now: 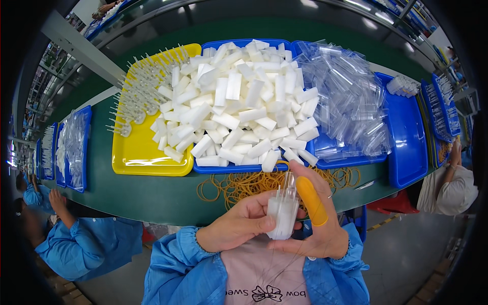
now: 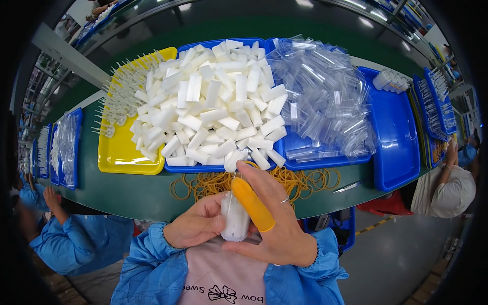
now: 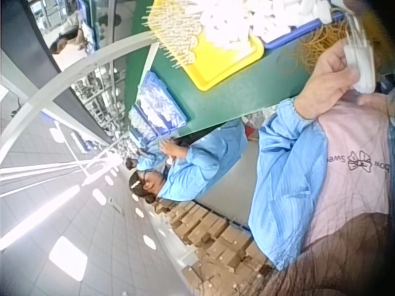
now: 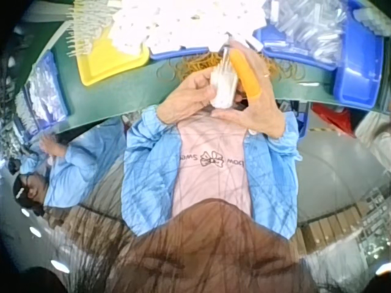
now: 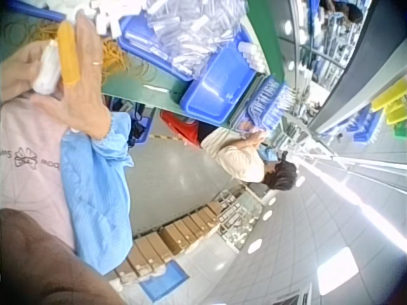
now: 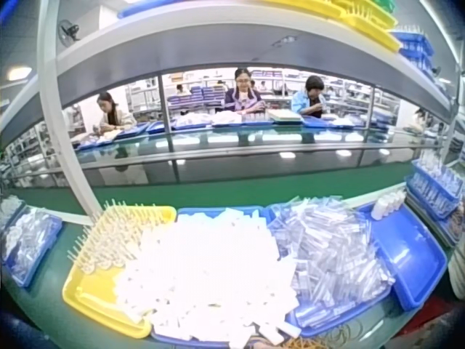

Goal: The person assembles cotton swabs by inserting white cotton tips into clear plastic sticks and then securing them with rubber bands. They repeatedly pick up sticks and cotton tips, align them, and use a rubber band to bundle the assembled swabs together on a green workbench.

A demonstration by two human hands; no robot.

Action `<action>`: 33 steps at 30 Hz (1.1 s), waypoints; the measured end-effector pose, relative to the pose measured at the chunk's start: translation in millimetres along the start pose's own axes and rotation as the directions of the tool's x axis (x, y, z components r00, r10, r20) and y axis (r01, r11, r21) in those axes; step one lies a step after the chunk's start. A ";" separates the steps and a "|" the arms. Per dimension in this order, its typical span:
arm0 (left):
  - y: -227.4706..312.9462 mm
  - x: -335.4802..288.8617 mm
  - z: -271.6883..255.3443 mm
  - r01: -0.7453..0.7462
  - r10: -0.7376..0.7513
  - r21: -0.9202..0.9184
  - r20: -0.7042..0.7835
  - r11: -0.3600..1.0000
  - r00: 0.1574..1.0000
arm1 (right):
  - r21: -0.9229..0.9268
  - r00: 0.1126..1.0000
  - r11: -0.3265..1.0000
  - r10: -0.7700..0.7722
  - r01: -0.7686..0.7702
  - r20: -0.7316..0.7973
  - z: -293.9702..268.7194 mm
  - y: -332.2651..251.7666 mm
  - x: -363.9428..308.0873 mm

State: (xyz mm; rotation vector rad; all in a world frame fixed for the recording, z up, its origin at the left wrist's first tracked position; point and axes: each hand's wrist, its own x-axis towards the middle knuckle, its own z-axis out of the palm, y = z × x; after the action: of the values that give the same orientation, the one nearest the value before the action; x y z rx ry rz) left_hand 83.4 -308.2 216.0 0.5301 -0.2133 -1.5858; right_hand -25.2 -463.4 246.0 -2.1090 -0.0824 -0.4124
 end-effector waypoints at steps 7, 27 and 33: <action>-1.1 -0.9 -0.2 0.008 -0.009 -0.019 -0.046 1.000 0.999 | 0.007 0.997 0.998 0.055 -0.055 -0.057 4.6 -2.6 -5.0; 18.7 -39.9 -17.2 -0.578 0.572 0.056 -0.246 0.814 0.782 | 0.133 0.956 0.980 0.179 -0.150 -0.235 3.6 21.2 1.6; 15.0 -35.9 -17.0 -0.610 0.718 0.381 -0.402 0.695 0.568 | -0.347 0.988 0.937 -0.084 0.033 -0.133 36.2 27.3 22.3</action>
State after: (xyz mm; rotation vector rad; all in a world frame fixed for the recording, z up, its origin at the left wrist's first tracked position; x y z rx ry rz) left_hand 104.6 -271.5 215.2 0.9008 -0.1293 -0.6181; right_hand 11.1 -450.5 213.3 -2.4162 0.0144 -0.6554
